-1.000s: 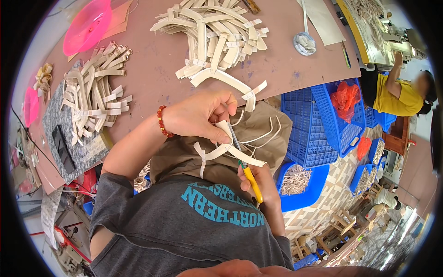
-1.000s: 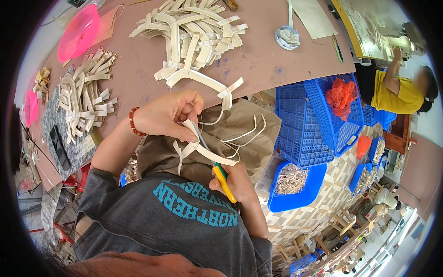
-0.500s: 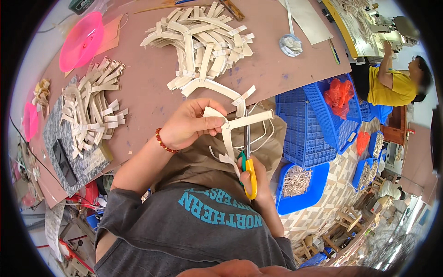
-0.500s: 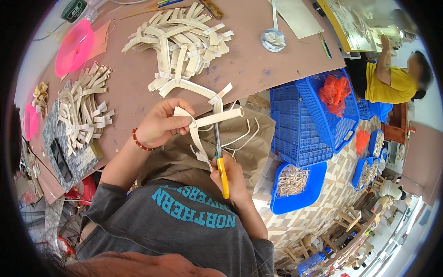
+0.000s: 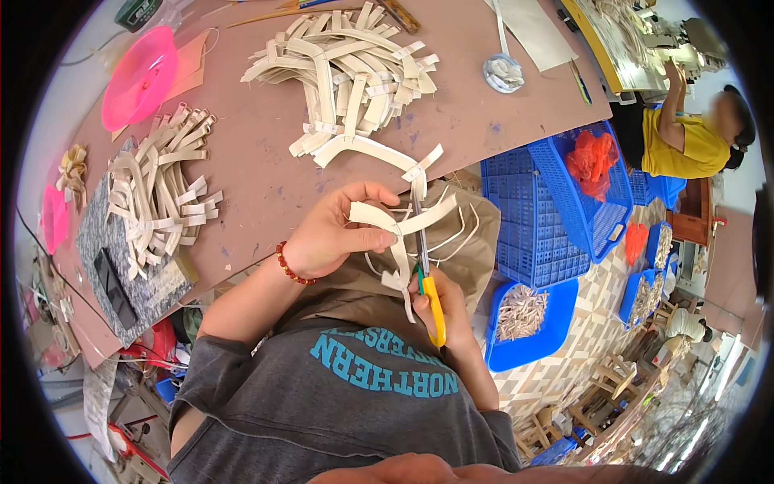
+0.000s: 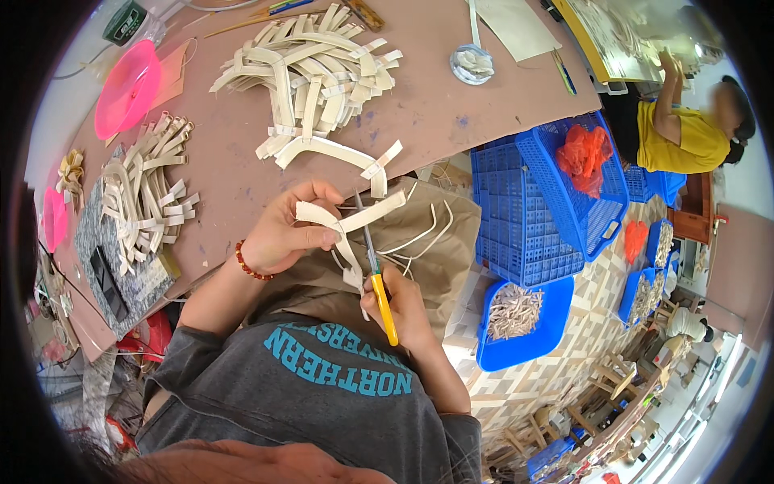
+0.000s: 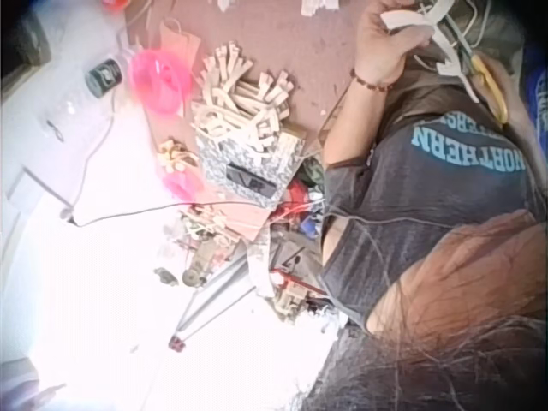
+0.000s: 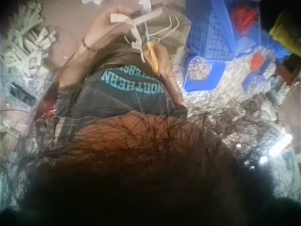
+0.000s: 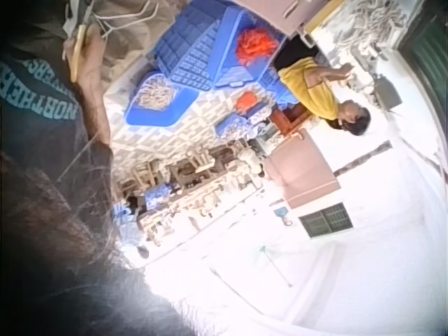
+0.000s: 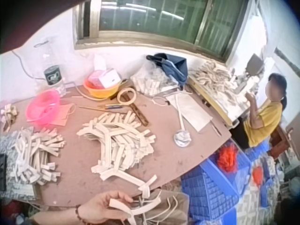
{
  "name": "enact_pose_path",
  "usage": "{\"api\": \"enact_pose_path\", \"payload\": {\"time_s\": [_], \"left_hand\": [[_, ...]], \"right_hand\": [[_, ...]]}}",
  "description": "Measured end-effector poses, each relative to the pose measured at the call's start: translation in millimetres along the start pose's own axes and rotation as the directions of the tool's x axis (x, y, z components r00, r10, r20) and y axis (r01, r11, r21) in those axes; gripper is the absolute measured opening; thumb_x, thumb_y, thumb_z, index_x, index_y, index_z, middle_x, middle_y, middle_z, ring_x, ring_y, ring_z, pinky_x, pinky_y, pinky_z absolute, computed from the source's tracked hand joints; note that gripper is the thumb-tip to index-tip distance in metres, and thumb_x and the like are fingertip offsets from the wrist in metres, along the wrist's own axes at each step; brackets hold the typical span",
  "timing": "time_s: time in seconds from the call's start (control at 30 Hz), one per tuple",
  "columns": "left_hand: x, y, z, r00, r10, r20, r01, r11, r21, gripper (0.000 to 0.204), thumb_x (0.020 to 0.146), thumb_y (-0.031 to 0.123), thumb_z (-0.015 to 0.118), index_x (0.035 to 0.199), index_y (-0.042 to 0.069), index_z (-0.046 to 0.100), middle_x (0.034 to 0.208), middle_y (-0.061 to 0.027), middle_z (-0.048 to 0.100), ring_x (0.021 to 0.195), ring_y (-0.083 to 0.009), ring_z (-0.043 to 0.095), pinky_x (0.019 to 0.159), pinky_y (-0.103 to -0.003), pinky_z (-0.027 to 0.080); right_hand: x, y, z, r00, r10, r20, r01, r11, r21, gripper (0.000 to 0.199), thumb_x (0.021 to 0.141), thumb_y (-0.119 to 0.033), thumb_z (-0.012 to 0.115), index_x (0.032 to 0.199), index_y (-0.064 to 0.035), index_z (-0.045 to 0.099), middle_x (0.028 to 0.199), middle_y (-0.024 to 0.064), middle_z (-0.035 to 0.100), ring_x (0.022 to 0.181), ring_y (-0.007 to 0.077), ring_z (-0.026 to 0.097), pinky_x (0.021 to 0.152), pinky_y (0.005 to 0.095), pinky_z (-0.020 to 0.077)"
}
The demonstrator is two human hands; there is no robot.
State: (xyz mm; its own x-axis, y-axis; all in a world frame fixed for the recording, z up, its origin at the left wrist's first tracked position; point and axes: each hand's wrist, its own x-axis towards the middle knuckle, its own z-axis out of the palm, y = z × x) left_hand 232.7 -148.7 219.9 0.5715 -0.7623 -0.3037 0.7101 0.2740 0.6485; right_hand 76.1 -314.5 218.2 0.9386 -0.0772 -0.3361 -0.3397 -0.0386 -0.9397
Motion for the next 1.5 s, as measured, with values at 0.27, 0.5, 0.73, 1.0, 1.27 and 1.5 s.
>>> {"api": "enact_pose_path", "payload": {"time_s": [0.27, 0.5, 0.73, 1.0, 1.27, 1.5], "left_hand": [[-4, -4, -6, 0.998, 0.07, 0.001, -0.07, 0.996, 0.051, 0.018, 0.076, -0.007, 0.066, 0.088, 0.003, 0.056, 0.084, -0.0067, 0.062, 0.072, -0.0128, 0.061, 0.067, -0.024, 0.051], [-4, 6, -18, 0.866, 0.334, 0.371, -0.475, 0.782, 0.403, 0.011, 0.077, -0.007, 0.062, 0.08, 0.003, 0.059, 0.086, -0.0074, 0.059, 0.08, -0.0157, 0.059, 0.071, -0.028, 0.049], [-6, 12, -20, 0.819, 0.347, 0.457, -0.533, 0.755, 0.383, 0.01, 0.079, -0.007, 0.061, 0.076, 0.003, 0.064, 0.088, -0.0092, 0.059, 0.082, -0.0194, 0.062, 0.073, -0.029, 0.051], [-3, 15, -22, 0.795, 0.309, 0.523, -0.536, 0.762, 0.364, 0.012, 0.077, -0.008, 0.061, 0.072, 0.002, 0.062, 0.085, -0.0098, 0.059, 0.08, -0.021, 0.064, 0.073, -0.031, 0.053], [-2, 17, -21, 0.797, 0.276, 0.537, -0.515, 0.776, 0.365, 0.015, 0.075, -0.01, 0.061, 0.067, 0.002, 0.059, 0.083, -0.0098, 0.059, 0.081, -0.0221, 0.064, 0.073, -0.031, 0.053], [-1, 18, -21, 0.797, 0.26, 0.544, -0.504, 0.783, 0.364, 0.015, 0.074, -0.01, 0.062, 0.067, 0.003, 0.059, 0.083, -0.0098, 0.06, 0.079, -0.0212, 0.064, 0.072, -0.03, 0.053]], "right_hand": [[-6, -10, -19, 0.998, 0.065, 0.01, -0.057, 0.938, -0.342, 0.058, 0.061, -0.047, 0.079, 0.083, -0.0028, 0.049, 0.063, 0.0102, 0.05, 0.059, 0.0247, 0.052, 0.055, 0.035, 0.0408], [-11, -29, -22, 0.996, -0.074, -0.052, 0.022, 0.753, -0.657, 0.065, 0.046, -0.052, 0.082, 0.079, -0.0054, 0.051, 0.06, 0.008, 0.05, 0.059, 0.0285, 0.055, 0.053, 0.037, 0.0415], [-7, -40, -33, 0.92, -0.392, 0.008, 0.247, 0.563, -0.789, 0.061, 0.045, -0.052, 0.082, 0.073, -0.0062, 0.054, 0.063, 0.0056, 0.05, 0.054, 0.0245, 0.053, 0.049, 0.0334, 0.0423], [-6, -51, -44, 0.861, -0.503, 0.081, 0.271, 0.319, -0.908, 0.057, 0.048, -0.054, 0.08, 0.066, -0.0079, 0.051, 0.062, 0.004, 0.049, 0.052, 0.0206, 0.051, 0.045, 0.0306, 0.0411], [-4, -51, -50, 0.831, -0.541, 0.132, 0.321, 0.272, -0.907, 0.057, 0.051, -0.055, 0.078, 0.064, -0.0082, 0.05, 0.059, 0.0037, 0.046, 0.05, 0.0198, 0.049, 0.044, 0.03, 0.0398], [-2, -54, -52, 0.826, -0.541, 0.157, 0.331, 0.239, -0.913, 0.055, 0.053, -0.056, 0.077, 0.064, -0.0092, 0.05, 0.059, 0.004, 0.046, 0.05, 0.0208, 0.05, 0.045, 0.0306, 0.0401]]}}
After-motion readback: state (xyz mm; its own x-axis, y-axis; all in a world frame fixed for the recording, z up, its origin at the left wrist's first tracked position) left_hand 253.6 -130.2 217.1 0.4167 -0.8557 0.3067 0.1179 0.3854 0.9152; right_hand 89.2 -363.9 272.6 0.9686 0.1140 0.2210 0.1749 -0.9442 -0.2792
